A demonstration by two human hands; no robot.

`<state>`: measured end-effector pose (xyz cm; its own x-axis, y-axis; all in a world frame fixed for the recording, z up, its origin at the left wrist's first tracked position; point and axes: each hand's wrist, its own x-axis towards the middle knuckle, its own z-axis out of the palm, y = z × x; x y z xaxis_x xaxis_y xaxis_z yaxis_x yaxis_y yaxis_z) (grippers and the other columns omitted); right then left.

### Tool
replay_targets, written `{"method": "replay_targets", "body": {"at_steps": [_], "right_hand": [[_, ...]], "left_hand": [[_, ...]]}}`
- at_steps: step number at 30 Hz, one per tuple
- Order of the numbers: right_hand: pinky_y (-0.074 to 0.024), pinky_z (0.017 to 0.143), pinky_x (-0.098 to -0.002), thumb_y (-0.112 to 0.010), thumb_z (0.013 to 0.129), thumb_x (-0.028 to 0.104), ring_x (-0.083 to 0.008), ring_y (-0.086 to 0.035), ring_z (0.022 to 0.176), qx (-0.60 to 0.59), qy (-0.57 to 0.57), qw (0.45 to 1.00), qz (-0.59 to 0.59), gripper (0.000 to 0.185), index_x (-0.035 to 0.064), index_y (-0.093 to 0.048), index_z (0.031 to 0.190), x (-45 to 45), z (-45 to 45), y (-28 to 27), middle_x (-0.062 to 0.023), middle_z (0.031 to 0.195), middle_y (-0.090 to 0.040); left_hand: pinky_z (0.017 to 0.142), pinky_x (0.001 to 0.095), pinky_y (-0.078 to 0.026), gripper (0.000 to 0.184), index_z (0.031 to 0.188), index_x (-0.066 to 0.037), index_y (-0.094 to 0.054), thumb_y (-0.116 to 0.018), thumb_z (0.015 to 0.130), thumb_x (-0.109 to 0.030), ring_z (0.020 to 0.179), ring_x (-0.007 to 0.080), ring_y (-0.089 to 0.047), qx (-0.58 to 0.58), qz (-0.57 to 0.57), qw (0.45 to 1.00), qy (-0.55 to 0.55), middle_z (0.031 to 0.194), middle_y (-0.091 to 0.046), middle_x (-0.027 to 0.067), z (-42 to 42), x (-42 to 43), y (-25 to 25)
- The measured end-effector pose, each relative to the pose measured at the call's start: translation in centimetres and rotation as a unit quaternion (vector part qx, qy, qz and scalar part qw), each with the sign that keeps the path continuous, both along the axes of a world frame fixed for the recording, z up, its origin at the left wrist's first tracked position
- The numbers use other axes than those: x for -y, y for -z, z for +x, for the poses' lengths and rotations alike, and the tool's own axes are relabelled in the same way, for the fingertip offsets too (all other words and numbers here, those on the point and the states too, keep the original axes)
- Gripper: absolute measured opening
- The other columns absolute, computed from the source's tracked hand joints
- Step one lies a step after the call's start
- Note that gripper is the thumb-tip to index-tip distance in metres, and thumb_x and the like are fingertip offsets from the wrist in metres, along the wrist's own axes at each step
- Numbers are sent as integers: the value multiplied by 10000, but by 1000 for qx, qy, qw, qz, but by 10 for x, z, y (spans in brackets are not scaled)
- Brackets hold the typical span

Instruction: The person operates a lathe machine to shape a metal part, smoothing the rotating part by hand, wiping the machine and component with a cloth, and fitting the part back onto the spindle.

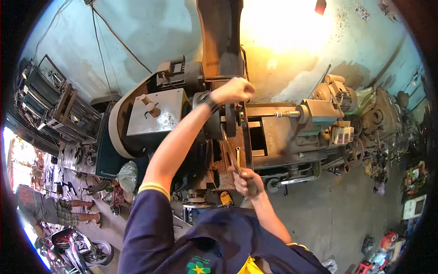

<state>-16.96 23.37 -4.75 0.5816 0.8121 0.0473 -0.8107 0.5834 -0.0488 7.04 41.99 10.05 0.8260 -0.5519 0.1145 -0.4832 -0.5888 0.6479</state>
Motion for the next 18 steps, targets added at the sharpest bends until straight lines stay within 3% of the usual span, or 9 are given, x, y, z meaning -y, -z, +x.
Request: {"method": "replay_targets", "body": {"at_steps": [1,3,5,6,9,10,14,16,18], "right_hand": [[-525,467,-350,-531,958,139,-201,-554,486,-55,16,998,35,470,-119,-472,1346,-7,3,4,-85,656,-566],[-506,471,-319,-537,968,166,-177,-542,494,-25,72,996,-50,467,-119,-489,1335,-17,15,-8,-63,662,-569],[-480,507,-279,-549,957,135,-109,-499,523,180,138,908,-353,355,-78,-622,1232,-15,32,4,-12,621,-535],[-460,516,-262,-556,950,117,-86,-480,531,273,154,823,-473,319,-61,-665,1190,-16,37,-4,4,606,-521],[-357,521,-230,-575,931,78,-68,-442,532,211,155,850,-458,282,-36,-701,1156,-18,36,-25,18,598,-514],[-408,525,-240,-613,922,78,-72,-498,566,219,186,840,-460,238,-31,-717,1106,-25,38,-6,20,669,-571],[-391,517,-225,-636,920,86,-57,-477,547,189,207,850,-447,226,-32,-719,1094,-38,36,-2,29,641,-557],[-428,506,-241,-602,927,69,-69,-487,523,201,138,862,-444,223,-48,-709,1084,-13,43,-5,10,617,-545],[-468,474,-272,-592,924,73,-77,-492,505,162,168,861,-453,235,-52,-702,1090,-24,34,-14,1,603,-518]], "left_hand": [[791,372,-553,382,1084,-7,-732,-744,820,-283,883,238,-699,-69,125,986,90,995,-742,156,23,7,5],[715,385,-535,461,1077,-16,-748,-787,778,-365,809,240,-685,-117,314,930,152,932,-748,133,50,26,29],[674,408,-514,494,988,15,-748,-813,760,-419,789,255,-678,-112,449,874,145,894,-739,135,48,41,28],[667,417,-509,506,954,28,-744,-822,753,-430,788,263,-679,-107,494,852,132,887,-736,136,33,48,9],[665,438,-510,547,929,55,-724,-820,759,-457,784,290,-679,-115,482,853,163,889,-725,150,39,47,18],[675,440,-513,540,943,60,-723,-810,777,-447,806,293,-685,-103,490,850,165,906,-727,150,40,48,19],[666,440,-502,466,958,50,-727,-771,838,-398,787,287,-672,-120,468,852,200,906,-725,140,47,45,31],[856,455,-504,612,1160,34,-682,-731,842,-486,1044,327,-656,-160,529,809,201,1157,-695,167,41,51,17],[839,450,-509,582,1130,26,-697,-714,857,-488,1036,314,-661,-137,537,808,201,1134,-705,158,40,51,19]]}}
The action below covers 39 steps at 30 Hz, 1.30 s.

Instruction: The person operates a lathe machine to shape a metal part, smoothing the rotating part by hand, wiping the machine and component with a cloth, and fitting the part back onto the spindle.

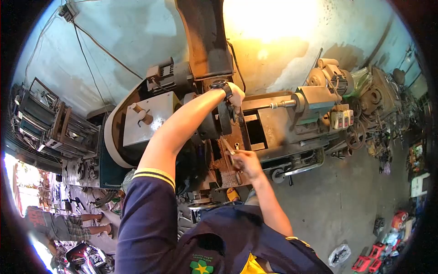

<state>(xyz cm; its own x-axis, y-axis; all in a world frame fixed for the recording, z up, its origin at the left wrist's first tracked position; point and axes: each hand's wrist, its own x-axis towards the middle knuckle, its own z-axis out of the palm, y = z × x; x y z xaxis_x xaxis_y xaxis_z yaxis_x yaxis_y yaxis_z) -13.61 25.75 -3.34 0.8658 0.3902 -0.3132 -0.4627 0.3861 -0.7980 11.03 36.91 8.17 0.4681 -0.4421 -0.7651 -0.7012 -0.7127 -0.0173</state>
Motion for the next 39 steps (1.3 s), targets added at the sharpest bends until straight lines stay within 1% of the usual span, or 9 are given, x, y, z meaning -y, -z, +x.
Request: {"method": "replay_targets", "body": {"at_steps": [6,14,16,20,23,25,28,35,39], "right_hand": [[-322,472,-217,-607,929,86,-34,-404,499,19,21,1000,-3,272,-17,-696,1165,-15,-2,5,56,629,-504],[-369,446,-255,-571,940,68,-61,-434,496,-10,34,998,53,281,-27,-665,1187,-38,-11,13,16,646,-540],[-368,449,-256,-538,959,125,-96,-429,496,-129,-162,918,338,382,-31,-557,1308,-2,-3,18,-20,618,-485],[-367,405,-266,-613,891,185,-139,-454,430,-120,-285,877,369,527,-80,-522,1336,57,-30,63,-75,645,-523],[-380,412,-235,-597,915,202,-104,-484,459,-53,-232,971,35,387,-41,-659,1209,94,-49,40,-55,648,-580],[-478,509,-318,-537,933,179,-208,-629,562,-27,-196,939,-280,291,13,-742,1057,92,-47,17,-113,696,-677],[-516,724,-478,-577,912,147,-438,-666,825,202,-129,826,-511,228,-65,-630,976,66,-36,26,-292,838,-662],[-557,707,-464,-659,866,93,-436,-686,809,256,-143,779,-554,356,-72,-558,1166,61,-11,37,-305,907,-671],[-565,681,-289,-626,980,142,-139,-668,818,34,-83,993,-80,361,-59,-572,1275,69,12,-6,-113,1011,-703]], "left_hand": [[786,437,-507,561,1088,49,-695,-699,876,-470,925,300,-668,-43,-63,996,-40,1033,-715,139,14,-11,25],[822,414,-520,508,1222,-30,-667,-651,921,-438,966,287,-667,-27,-124,990,-56,1114,-710,140,18,-17,37],[799,382,-525,480,1208,-25,-670,-642,926,-412,930,249,-674,5,-179,982,-56,1088,-718,130,19,-19,37],[786,269,-519,433,1227,-51,-611,-556,1007,-419,890,156,-651,-72,-491,834,-241,1108,-689,61,3,-38,7],[978,367,-561,350,1165,46,-525,-496,1050,-283,1090,263,-666,-294,-698,517,-399,1091,-640,126,-64,-47,-38],[908,371,-587,328,1161,27,-537,-492,1052,-279,1018,247,-691,-287,-735,452,-415,1032,-660,116,-109,-55,-43],[629,296,-574,332,1226,-14,-584,-520,1039,-281,721,155,-659,-267,-684,491,-468,865,-661,78,-193,-60,-39],[793,255,-506,356,1182,-19,-684,-762,867,-165,868,130,-640,-7,-597,594,-539,1007,-699,53,-273,-46,55],[786,294,-515,371,1094,-12,-681,-826,760,-79,888,185,-660,181,-602,621,-468,988,-669,90,-272,-22,54]]}}
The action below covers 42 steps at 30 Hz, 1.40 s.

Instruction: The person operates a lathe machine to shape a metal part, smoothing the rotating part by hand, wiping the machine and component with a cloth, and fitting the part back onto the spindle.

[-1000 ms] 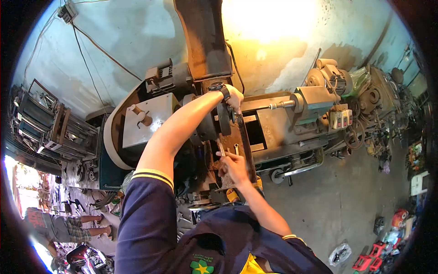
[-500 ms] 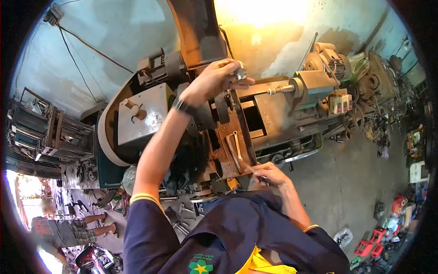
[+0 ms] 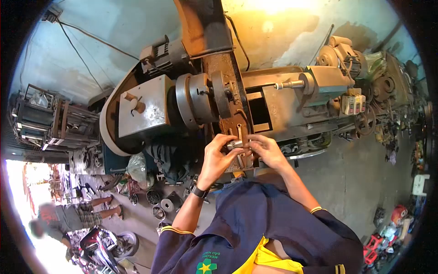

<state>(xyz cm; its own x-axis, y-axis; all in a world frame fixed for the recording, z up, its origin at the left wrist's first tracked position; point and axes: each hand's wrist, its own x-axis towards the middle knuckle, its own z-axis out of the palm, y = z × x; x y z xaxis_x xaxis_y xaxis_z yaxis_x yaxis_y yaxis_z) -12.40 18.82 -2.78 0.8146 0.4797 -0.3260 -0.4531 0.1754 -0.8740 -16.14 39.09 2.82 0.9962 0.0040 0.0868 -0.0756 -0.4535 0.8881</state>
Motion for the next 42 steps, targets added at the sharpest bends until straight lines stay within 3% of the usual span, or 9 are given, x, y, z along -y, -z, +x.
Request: {"method": "replay_targets", "body": {"at_steps": [2,6,16,22,25,26,31,36,42], "right_hand": [[-558,676,-264,-635,977,144,-117,-649,834,-20,-45,996,72,336,-41,-597,1256,6,13,-26,-110,1051,-686],[-547,658,-237,-709,918,97,-84,-636,712,26,-97,995,10,260,-54,-657,1122,15,44,-34,-58,856,-698],[-560,704,-226,-752,891,127,-103,-670,789,-10,-183,980,74,319,-33,-652,1148,45,100,-15,-65,940,-712],[-527,696,-232,-746,878,93,-104,-656,768,-53,-122,984,118,297,-45,-673,1131,39,129,8,-60,922,-708],[-484,677,-216,-744,872,112,-76,-619,745,-81,-44,989,120,292,-29,-690,1122,29,141,28,-37,899,-700],[-486,672,-217,-747,870,117,-72,-613,739,-74,-27,991,112,295,-24,-692,1123,24,146,33,-35,896,-699],[-508,678,-213,-749,862,97,-59,-619,768,50,6,997,64,296,-34,-693,1121,-10,163,45,-34,883,-709],[-527,739,-230,-749,845,76,-84,-646,828,195,52,979,3,308,-58,-680,1114,-33,175,34,-77,944,-731],[-524,685,-352,-733,823,47,-285,-670,771,373,39,926,-42,310,-73,-645,1096,-37,183,31,-192,913,-665]], "left_hand": [[779,302,-524,362,1078,-12,-664,-816,751,-36,890,193,-664,-6,12,1000,-2,992,-666,98,5,13,-9],[791,308,-529,392,1088,-14,-646,-805,730,2,906,215,-673,35,49,998,11,1024,-658,109,19,30,-12],[787,329,-532,381,1080,-6,-646,-812,737,-12,910,267,-668,54,91,994,-40,1046,-649,136,45,69,-7],[868,331,-544,519,1200,-18,-635,-844,728,-75,1037,266,-649,108,180,973,-100,1173,-654,137,69,79,-37],[889,374,-534,342,1105,-17,-679,-780,779,-35,1009,305,-667,251,268,916,-164,1132,-683,149,86,42,-64],[885,379,-525,282,1084,1,-675,-744,813,-29,1006,307,-663,207,279,904,-251,1106,-685,151,90,26,-66],[967,402,-470,240,1156,18,-641,-646,927,-55,1128,344,-600,168,370,885,-226,1184,-644,170,137,-60,-43],[1018,371,-442,247,1184,38,-635,-586,957,-46,1174,288,-596,150,249,925,-243,1256,-640,152,142,-77,-16],[1022,372,-444,248,1185,42,-638,-583,958,-42,1178,286,-597,161,246,926,-237,1264,-637,161,141,-77,-16]]}}
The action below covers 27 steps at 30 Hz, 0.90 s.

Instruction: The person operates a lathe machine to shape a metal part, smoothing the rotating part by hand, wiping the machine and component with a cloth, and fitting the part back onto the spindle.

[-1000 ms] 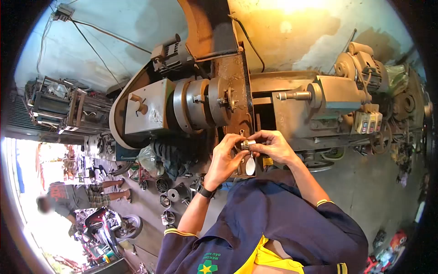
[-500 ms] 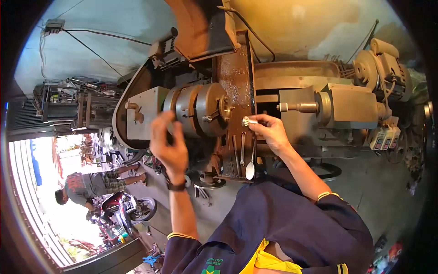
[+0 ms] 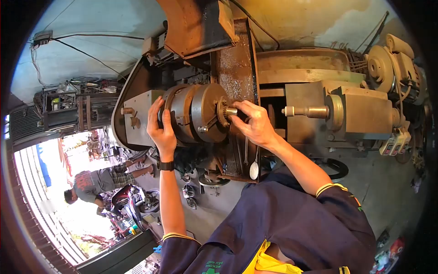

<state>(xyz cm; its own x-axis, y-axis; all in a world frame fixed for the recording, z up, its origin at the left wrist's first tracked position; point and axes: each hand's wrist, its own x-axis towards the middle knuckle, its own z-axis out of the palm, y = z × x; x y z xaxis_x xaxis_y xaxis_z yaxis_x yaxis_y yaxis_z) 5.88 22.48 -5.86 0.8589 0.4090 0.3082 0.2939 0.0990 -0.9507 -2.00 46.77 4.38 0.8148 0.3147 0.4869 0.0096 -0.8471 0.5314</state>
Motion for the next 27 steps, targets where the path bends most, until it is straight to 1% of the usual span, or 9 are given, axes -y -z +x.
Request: {"method": "replay_targets", "body": {"at_steps": [1,4,7,11,13,17,19,24,27], "right_hand": [[-516,665,-372,-731,821,44,-341,-653,758,47,8,999,0,318,-70,-638,1103,0,1,0,-208,897,-640],[-512,659,-387,-733,824,49,-379,-628,771,73,-12,997,-15,340,-66,-627,1127,2,6,-1,-206,905,-634],[-508,660,-401,-728,827,42,-377,-624,768,79,-55,995,-30,343,-70,-621,1133,4,14,-2,-204,903,-628],[-504,667,-408,-720,833,38,-386,-623,779,78,-64,993,-54,339,-75,-613,1135,3,14,-5,-206,899,-623],[-502,668,-413,-713,839,36,-392,-624,786,68,-19,997,-26,329,-76,-607,1131,-1,6,-7,-208,898,-618],[-504,669,-416,-709,836,24,-402,-624,798,65,-42,996,-37,329,-80,-602,1129,-2,8,-7,-213,921,-622],[-506,673,-415,-705,829,8,-409,-621,800,75,-14,997,-29,328,-80,-602,1128,-5,5,-7,-219,940,-624],[-507,686,-418,-701,824,-4,-411,-620,812,70,-2,997,-29,339,-74,-596,1138,-10,1,-4,-222,954,-624],[-513,703,-418,-701,824,-3,-410,-624,833,64,-3,997,-32,347,-66,-592,1148,-13,0,-2,-221,969,-624]], "left_hand": [[1022,372,-444,248,1185,42,-638,-583,958,-42,1178,286,-597,-2,-2,1000,1,1264,-637,161,0,0,0],[1023,375,-444,251,1189,40,-639,-581,956,-33,1179,286,-596,2,-6,1000,3,1265,-636,162,0,0,1],[1023,375,-444,251,1189,38,-640,-578,955,-29,1181,284,-595,8,-16,1000,9,1268,-635,162,0,-1,2],[1025,376,-443,253,1192,37,-639,-579,952,-22,1178,282,-599,7,-18,1000,-2,1267,-637,161,0,-1,3],[1027,374,-442,255,1193,36,-639,-580,952,-19,1178,280,-600,5,-16,1000,-10,1268,-638,161,-2,0,3],[1038,371,-434,255,1196,33,-639,-580,952,-15,1188,276,-597,2,-24,1000,-20,1277,-636,159,-2,-1,5],[1042,370,-431,254,1196,33,-638,-578,954,-16,1194,274,-595,1,-25,999,-22,1283,-634,158,-4,0,4],[1049,372,-424,249,1196,38,-634,-572,963,-25,1217,271,-582,-9,-53,998,-25,1321,-615,158,-3,4,1],[1050,374,-423,257,1206,36,-629,-571,965,-32,1229,272,-573,-10,-41,999,-16,1338,-604,157,-2,4,1]]}}
